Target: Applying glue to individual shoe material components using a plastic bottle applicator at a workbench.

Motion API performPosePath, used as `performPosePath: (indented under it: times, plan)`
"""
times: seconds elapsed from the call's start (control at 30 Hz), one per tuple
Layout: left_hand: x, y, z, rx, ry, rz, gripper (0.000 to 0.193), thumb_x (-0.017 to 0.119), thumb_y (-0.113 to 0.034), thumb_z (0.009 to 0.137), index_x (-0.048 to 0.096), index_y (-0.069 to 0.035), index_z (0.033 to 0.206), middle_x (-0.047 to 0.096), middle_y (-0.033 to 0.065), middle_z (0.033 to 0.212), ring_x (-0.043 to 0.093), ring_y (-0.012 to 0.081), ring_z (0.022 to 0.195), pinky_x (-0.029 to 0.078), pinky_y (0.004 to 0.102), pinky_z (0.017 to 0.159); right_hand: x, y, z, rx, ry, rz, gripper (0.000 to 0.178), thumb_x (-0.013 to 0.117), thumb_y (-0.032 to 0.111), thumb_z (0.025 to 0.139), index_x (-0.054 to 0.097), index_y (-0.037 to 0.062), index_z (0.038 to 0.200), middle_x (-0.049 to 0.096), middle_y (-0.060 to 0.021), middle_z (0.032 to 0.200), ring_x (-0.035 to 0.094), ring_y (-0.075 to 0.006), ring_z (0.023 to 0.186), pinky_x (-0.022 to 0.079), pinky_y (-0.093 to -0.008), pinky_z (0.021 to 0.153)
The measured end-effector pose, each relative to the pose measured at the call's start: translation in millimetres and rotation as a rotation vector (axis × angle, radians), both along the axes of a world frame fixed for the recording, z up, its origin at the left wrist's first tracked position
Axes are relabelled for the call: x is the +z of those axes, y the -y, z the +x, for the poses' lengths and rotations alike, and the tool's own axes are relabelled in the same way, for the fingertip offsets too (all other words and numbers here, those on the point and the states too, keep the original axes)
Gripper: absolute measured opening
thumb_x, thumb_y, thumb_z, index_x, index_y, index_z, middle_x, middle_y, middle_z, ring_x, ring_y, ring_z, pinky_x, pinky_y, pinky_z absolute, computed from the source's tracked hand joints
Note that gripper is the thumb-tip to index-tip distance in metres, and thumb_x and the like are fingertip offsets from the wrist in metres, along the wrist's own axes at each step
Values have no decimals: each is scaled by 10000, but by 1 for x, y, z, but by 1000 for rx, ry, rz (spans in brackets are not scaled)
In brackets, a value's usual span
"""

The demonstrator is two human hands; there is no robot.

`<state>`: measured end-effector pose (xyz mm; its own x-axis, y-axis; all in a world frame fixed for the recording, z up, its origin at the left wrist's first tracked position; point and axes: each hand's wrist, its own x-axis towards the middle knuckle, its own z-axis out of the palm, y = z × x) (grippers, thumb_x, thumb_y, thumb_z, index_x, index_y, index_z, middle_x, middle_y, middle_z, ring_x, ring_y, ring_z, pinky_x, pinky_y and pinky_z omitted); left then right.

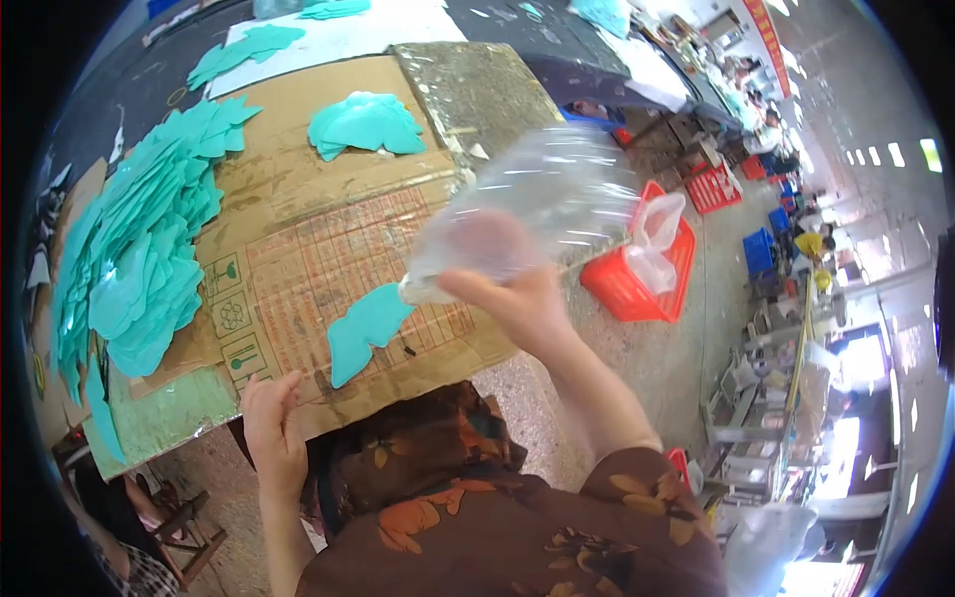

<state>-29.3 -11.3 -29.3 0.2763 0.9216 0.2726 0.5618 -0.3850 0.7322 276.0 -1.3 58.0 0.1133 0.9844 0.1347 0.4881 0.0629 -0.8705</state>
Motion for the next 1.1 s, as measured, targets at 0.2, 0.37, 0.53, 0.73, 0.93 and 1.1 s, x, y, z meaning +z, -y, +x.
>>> performPosePath:
  times: [0.2,0.37,0.53,0.73,0.93,1.1]
  plan:
    - [-3,7,-1,64,42,-14,165,548,-37,918,625,-29,1063,591,129,910,563,317,949,366,477,1045,-8,-2,0,-107,-465,290,606,744,234,800,477,-10,1287,609,-131,1159,589,-268,1097,466,-400,953]
    - [0,12,-4,87,65,-10,154,585,-44,902,634,-35,1048,611,131,929,569,318,951,384,459,1024,36,23,-11,-167,-649,591,587,743,161,804,477,-8,1299,606,-133,1161,583,-252,1076,450,-364,935]
    - [8,14,-1,10,-5,30,161,636,-19,846,648,-42,1004,627,101,901,581,295,932,406,447,984,-5,10,8,-267,-125,446,589,664,57,831,399,-12,1352,546,-164,1243,579,-287,1087,452,-404,962]
    - [1,2,11,3,-56,150,152,694,-42,782,671,-70,930,626,69,874,577,285,889,431,435,897,8,13,14,-181,-247,576,510,706,33,800,514,-32,1268,594,-162,1190,569,-251,1126,470,-374,949]
    - [-10,11,11,56,-54,127,146,699,-57,769,677,-83,911,620,47,913,566,268,915,425,417,826,-49,3,-7,-240,-262,243,556,787,76,784,515,-59,1249,596,-133,1185,572,-185,1076,458,-325,947]
    - [-16,16,18,-28,-122,213,151,704,-81,747,680,-83,896,619,34,971,540,255,987,391,424,905,-74,7,-32,-81,-21,108,563,807,85,766,527,-44,1237,615,-138,1140,582,-206,1058,471,-344,922]
